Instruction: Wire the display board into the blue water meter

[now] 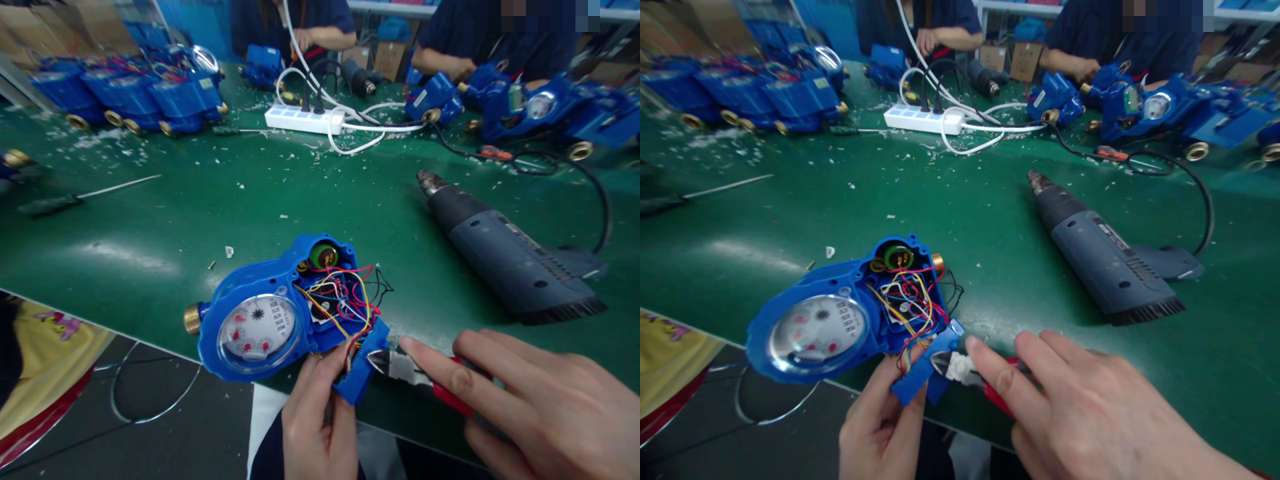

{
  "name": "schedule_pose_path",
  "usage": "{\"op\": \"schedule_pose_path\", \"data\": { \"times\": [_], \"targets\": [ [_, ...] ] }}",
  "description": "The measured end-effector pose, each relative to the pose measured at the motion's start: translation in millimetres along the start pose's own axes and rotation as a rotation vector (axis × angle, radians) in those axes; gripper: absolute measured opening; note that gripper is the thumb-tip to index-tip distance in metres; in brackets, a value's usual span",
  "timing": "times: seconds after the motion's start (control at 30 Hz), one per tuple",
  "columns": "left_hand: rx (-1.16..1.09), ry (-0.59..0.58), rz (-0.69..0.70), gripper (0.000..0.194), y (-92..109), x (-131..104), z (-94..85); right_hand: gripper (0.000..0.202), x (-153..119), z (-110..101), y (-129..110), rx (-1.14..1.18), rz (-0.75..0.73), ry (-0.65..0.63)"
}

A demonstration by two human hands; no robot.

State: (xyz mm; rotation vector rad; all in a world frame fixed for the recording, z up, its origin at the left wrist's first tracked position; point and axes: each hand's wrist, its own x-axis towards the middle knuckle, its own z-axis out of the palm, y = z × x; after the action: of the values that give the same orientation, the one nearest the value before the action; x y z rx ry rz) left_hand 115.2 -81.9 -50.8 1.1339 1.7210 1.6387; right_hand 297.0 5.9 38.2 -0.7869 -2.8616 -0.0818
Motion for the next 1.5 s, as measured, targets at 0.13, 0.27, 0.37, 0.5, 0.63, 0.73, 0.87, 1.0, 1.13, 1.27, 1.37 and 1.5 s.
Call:
{"op": "schedule_pose_path", "data": {
  "times": [0.13,0.27,0.37,0.5,0.63,0.73,0.87,1.0,1.13,1.27,1.37,1.5],
  "targets": [
    [0.016,-0.037,0.023,0.037,-3,0,-3.4,0.051,4,-9,3,0.006,-0.014,-0.002],
    [0.021,-0.046,0.011,0.038,-5,1,-5.2,0.054,3,-8,4,0.036,0.023,-0.031],
    [0.015,-0.091,0.022,0.043,-5,2,-5.5,0.054,0,-3,1,0.015,0.038,-0.018],
    [0.017,-0.075,0.046,0.044,-4,2,-5.1,0.053,1,1,-3,-0.014,0.047,0.017],
    [0.031,-0.079,0.062,0.045,-4,3,-5.6,0.052,2,1,-4,-0.019,0.041,0.025],
    [0.044,-0.082,0.077,0.044,-5,3,-6.3,0.049,2,2,-2,-0.020,0.021,0.027],
    [0.052,-0.100,0.058,0.044,-7,2,-8.0,0.045,1,3,-2,0.007,0.011,0.022],
    [0.054,-0.108,0.043,0.044,-7,1,-9.5,0.044,-1,4,-2,0.036,0.001,0.012],
    [0.036,-0.105,0.027,0.044,-7,0,-9.7,0.044,0,4,1,0.043,-0.003,0.006],
    [0.033,-0.095,0.012,0.045,-8,-1,-10.0,0.045,3,-4,4,0.020,0.011,0.008],
    [0.024,-0.088,0.014,0.045,-7,0,-9.6,0.049,3,-9,7,0.013,0.035,-0.017],
    [0.016,-0.086,0.015,0.041,-6,2,-8.4,0.054,-3,-6,6,0.042,0.072,-0.057]
  ]
}}
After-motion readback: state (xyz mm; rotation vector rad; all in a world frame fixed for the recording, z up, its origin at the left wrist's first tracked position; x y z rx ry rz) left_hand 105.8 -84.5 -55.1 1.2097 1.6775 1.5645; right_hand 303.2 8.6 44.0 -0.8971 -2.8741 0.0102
